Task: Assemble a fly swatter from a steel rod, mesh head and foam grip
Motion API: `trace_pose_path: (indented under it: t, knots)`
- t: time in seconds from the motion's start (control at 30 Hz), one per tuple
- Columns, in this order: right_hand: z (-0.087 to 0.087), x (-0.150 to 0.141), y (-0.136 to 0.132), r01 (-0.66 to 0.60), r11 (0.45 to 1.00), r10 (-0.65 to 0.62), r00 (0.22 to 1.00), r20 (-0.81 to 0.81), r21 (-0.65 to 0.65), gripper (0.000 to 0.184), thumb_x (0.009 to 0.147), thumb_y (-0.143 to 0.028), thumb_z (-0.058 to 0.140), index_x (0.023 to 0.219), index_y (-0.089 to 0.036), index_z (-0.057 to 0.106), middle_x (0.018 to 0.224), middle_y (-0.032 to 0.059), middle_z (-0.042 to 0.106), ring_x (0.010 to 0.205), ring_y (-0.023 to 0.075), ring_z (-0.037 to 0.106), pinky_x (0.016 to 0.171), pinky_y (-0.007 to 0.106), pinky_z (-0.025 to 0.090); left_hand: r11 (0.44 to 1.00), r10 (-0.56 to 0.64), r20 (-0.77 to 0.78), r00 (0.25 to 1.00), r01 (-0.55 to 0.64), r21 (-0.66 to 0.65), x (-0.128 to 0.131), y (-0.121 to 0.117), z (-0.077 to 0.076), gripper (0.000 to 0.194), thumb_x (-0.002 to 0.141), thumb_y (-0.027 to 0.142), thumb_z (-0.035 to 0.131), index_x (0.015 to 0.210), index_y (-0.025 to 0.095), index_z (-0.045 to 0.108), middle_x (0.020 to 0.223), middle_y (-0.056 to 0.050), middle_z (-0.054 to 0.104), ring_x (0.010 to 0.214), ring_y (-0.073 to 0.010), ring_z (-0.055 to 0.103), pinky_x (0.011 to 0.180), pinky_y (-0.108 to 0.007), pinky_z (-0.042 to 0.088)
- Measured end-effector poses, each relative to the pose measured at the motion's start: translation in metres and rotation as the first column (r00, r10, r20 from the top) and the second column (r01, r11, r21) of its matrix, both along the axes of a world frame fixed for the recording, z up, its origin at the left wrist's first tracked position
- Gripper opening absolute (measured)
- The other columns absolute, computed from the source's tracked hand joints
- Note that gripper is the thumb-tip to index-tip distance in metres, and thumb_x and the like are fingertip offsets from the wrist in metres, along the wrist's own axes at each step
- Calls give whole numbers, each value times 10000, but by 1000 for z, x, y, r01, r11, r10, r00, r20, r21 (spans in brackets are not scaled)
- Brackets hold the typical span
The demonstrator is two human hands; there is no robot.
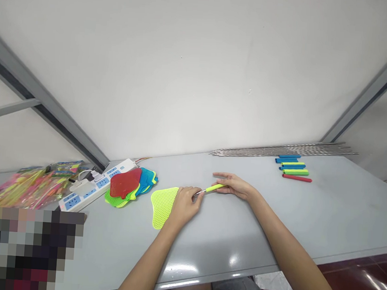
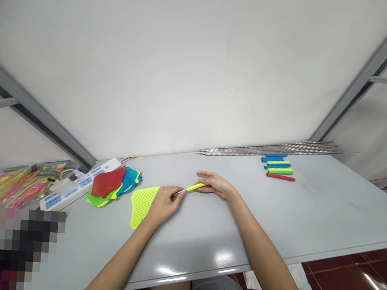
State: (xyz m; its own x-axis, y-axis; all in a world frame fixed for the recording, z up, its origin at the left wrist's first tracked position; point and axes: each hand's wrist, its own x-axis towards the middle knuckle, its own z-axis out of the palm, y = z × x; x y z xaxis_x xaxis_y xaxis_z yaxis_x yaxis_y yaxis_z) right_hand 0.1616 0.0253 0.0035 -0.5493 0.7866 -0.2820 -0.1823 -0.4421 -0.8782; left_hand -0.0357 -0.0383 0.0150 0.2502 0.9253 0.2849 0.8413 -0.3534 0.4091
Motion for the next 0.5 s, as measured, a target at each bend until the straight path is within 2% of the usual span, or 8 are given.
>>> trace_pose_path:
  t: [0.27,0.5]
  knots:
    - [3,5,-2,-170,985,167,983,74,38,365,658,-215,631,981,-92,513,880,115,616,832,178,599,825,273,456,1000,7,23,1000,-6,-22,-1,1,2,302,793,362,346,825,207,604,796,-27,629,740,-161,530,713,-306,342]
    - [0,4,0,-197,980,192,976,105,34,272,674,-247,611,891,-89,563,831,108,633,770,157,616,766,235,484,1000,10,32,999,-9,-29,-2,2,2,309,794,362,342,810,204,606,764,-25,628,709,-152,532,707,-303,347]
